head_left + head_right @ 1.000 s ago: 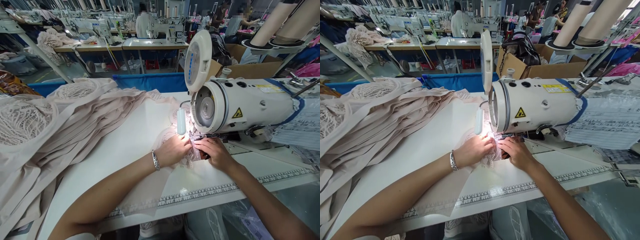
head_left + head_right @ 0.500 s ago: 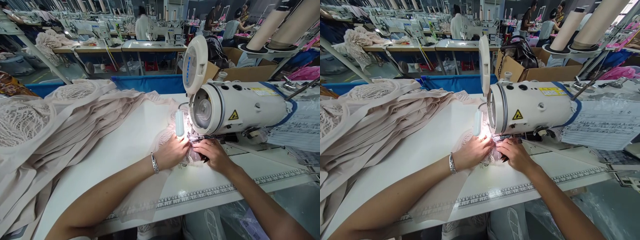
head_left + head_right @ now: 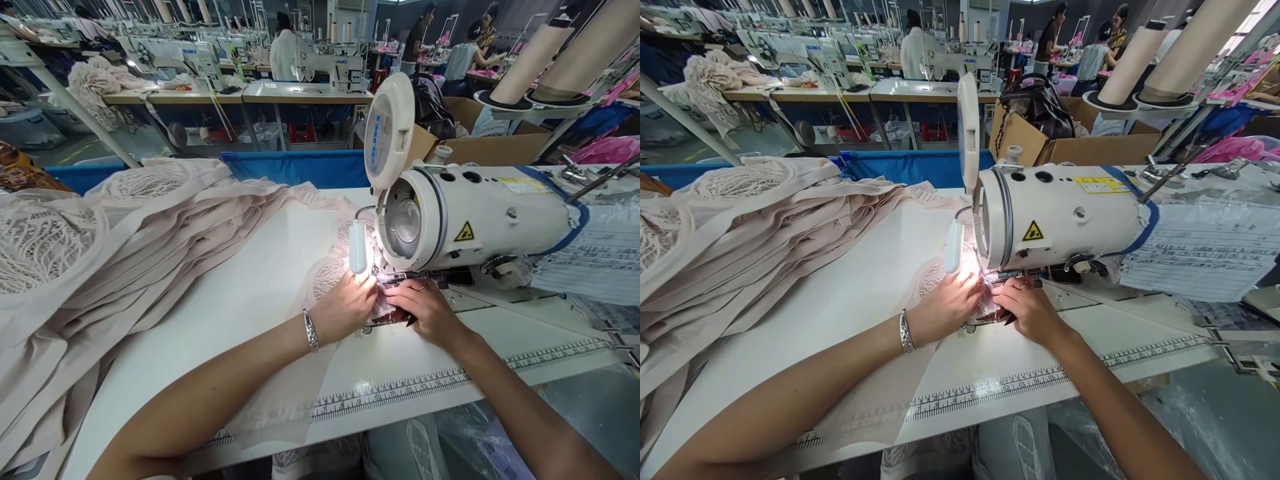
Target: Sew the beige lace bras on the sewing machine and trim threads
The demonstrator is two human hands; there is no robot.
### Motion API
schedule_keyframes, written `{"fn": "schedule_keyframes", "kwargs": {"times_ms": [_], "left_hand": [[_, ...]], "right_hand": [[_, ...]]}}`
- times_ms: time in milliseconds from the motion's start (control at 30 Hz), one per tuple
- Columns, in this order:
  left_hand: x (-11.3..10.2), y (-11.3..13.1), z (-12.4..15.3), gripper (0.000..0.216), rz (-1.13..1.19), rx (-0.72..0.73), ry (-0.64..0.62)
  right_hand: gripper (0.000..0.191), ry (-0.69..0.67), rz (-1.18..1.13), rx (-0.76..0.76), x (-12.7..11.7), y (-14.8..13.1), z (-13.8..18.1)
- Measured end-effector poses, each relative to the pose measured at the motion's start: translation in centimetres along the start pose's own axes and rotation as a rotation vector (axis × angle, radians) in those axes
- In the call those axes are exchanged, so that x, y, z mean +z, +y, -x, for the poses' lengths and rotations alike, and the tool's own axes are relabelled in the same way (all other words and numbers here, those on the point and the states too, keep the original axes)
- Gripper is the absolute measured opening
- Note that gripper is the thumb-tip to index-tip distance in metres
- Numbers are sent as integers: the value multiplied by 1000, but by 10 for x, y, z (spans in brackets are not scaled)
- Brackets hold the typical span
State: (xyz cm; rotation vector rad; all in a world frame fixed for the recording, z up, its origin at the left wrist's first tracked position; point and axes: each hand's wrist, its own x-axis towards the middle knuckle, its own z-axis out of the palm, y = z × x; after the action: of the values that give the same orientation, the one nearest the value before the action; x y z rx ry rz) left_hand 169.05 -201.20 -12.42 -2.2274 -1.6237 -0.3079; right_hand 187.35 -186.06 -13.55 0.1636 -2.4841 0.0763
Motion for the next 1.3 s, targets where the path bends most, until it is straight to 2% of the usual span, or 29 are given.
{"fn": "schedule_keyframes", "kwargs": {"times_ms": [167,333,533,700,833,933,1100,1300], "left_hand": [[1,1,-3,26,143,178,-35],[3,1,0,29,178,91,-105],[4,-1,1,33,162,18,-67],[5,-8,0,33,168,10,-53],[7,-15,1,34,230,-56,-32],[8,-21,0,34,286,-83,-30],[9,-32,0,36,338,-96,-35],[10,-38,-2,29,377,-154,-54]], "right_hand": [[38,-26,-23,36,3,2,1],[23,-6,-53,24,0,0,1],[19,38,-54,8,-4,-4,-5],[39,7,-13,29,0,1,0],[54,-66,1,70,2,3,4],[57,-84,12,88,2,4,5],[62,-25,27,56,1,4,6],[66,-38,24,59,0,4,6]]}}
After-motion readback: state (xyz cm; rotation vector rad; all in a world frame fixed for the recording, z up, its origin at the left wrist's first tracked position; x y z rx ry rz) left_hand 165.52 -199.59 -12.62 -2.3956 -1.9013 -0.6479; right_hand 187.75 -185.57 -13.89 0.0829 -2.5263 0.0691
